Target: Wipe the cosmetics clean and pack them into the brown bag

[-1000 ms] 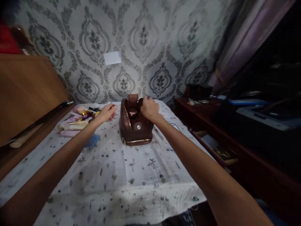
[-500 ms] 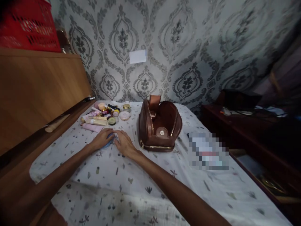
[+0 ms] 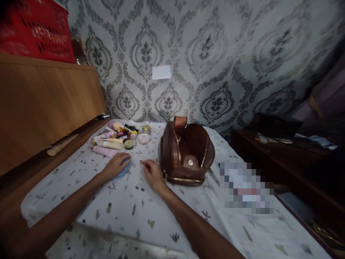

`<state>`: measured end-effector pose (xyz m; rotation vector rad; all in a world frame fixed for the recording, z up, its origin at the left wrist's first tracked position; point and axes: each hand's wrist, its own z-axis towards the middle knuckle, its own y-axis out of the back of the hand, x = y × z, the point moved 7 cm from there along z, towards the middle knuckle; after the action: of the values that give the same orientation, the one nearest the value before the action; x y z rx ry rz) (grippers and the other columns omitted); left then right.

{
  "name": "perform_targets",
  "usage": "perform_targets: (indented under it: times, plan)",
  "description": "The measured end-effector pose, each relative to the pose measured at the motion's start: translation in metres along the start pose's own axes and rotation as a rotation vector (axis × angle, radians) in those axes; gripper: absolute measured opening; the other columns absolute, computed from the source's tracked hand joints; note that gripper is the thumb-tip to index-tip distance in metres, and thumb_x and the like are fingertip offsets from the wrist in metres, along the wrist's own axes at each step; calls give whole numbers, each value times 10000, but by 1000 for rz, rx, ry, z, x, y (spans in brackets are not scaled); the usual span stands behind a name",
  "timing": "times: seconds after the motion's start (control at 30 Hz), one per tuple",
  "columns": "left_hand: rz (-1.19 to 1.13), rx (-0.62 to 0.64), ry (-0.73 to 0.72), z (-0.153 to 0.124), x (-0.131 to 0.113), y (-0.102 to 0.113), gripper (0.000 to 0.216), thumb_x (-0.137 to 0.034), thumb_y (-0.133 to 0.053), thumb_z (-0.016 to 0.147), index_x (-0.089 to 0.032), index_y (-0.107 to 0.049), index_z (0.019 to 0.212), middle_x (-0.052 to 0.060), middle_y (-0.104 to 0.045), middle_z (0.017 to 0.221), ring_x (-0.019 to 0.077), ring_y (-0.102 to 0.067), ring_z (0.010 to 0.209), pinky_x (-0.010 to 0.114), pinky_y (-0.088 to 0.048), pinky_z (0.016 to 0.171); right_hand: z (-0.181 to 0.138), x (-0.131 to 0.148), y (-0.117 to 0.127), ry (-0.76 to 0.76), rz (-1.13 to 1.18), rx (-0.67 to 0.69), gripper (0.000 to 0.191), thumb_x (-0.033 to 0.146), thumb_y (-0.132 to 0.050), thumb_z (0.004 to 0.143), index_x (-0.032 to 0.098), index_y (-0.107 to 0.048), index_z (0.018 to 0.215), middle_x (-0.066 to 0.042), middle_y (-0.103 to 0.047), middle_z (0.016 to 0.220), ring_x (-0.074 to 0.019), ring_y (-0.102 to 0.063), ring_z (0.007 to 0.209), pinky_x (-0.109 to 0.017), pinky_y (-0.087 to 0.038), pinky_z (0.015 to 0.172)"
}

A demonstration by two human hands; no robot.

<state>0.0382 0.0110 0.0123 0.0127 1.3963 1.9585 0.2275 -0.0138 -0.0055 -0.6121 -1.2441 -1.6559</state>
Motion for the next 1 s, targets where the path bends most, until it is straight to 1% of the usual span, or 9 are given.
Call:
perform_targets:
  times: [0.1, 0.2, 0.3, 0.4, 0.47, 0.57, 0.73, 0.87, 1.0]
  plan:
    - [-54, -47, 41, 0, 4, 2, 324, -388, -443, 968, -205, -673, 1105, 101, -710, 1146, 257, -636, 1092, 429, -490, 1004, 0, 1, 0, 4, -17, -3, 221, 172, -522, 810, 189, -703, 936, -54, -727, 905, -205, -665, 841, -333, -525, 774]
    - [-64, -149, 79, 12, 16, 15, 291, -349, -435, 971, -208, -645, 1117, 82, -712, 1130, 228, -647, 1056, 380, -508, 965, 0, 1, 1, 13, -10, -7, 220, 176, -516, 825, 191, -706, 936, -55, -727, 902, -211, -668, 848, -336, -524, 776]
    - [46, -244, 127, 39, 37, 41, 249, -265, -429, 953, -188, -628, 1082, 86, -700, 1061, 224, -642, 1014, 353, -517, 916, -1, 2, 2, 19, -15, -2, 215, 179, -524, 826, 194, -710, 931, -56, -721, 901, -212, -664, 835, -340, -527, 771]
    - [122, -279, 172, 72, 58, 61, 250, -175, -449, 897, -139, -618, 1078, 146, -651, 1106, 284, -582, 1113, 432, -457, 1005, -2, 4, 2, 19, -14, 1, 209, 166, -530, 820, 201, -711, 918, -48, -714, 896, -205, -660, 835, -337, -528, 784]
    - [170, -276, 180, 92, 63, 63, 274, -150, -449, 884, -130, -612, 1102, 166, -615, 1144, 307, -545, 1159, 461, -425, 1035, -2, 6, 2, 20, -8, 3, 212, 156, -526, 825, 202, -709, 919, -49, -713, 908, -203, -660, 849, -335, -524, 794]
    - [220, -210, 127, 122, 53, 46, 292, -167, -472, 894, -144, -609, 1151, 157, -591, 1186, 302, -509, 1198, 444, -391, 1071, -3, 7, 1, 24, -3, -2, 213, 136, -523, 826, 196, -707, 915, -54, -707, 911, -202, -656, 864, -332, -514, 795]
    - [268, -64, 69, 180, 27, -10, 377, -255, -525, 918, -169, -552, 1284, 147, -547, 1325, 292, -463, 1261, 403, -370, 1083, -4, 6, -1, 46, 11, -10, 214, 97, -528, 826, 182, -702, 915, -49, -686, 901, -177, -633, 852, -294, -488, 771]
    - [287, 3, 169, 222, 26, -43, 462, -356, -501, 954, -152, -475, 1368, 178, -546, 1343, 314, -460, 1291, 404, -383, 1059, -5, 5, -1, 26, 19, -18, 214, 68, -540, 822, 185, -700, 904, -37, -665, 876, -159, -611, 823, -268, -467, 746]
    - [280, 61, 279, 243, 30, -62, 549, -511, -503, 939, -166, -461, 1364, 205, -552, 1335, 363, -486, 1279, 445, -417, 1011, -5, 8, -1, -4, 12, -10, 224, 33, -549, 808, 174, -700, 893, -39, -651, 867, -159, -605, 818, -269, -459, 752]
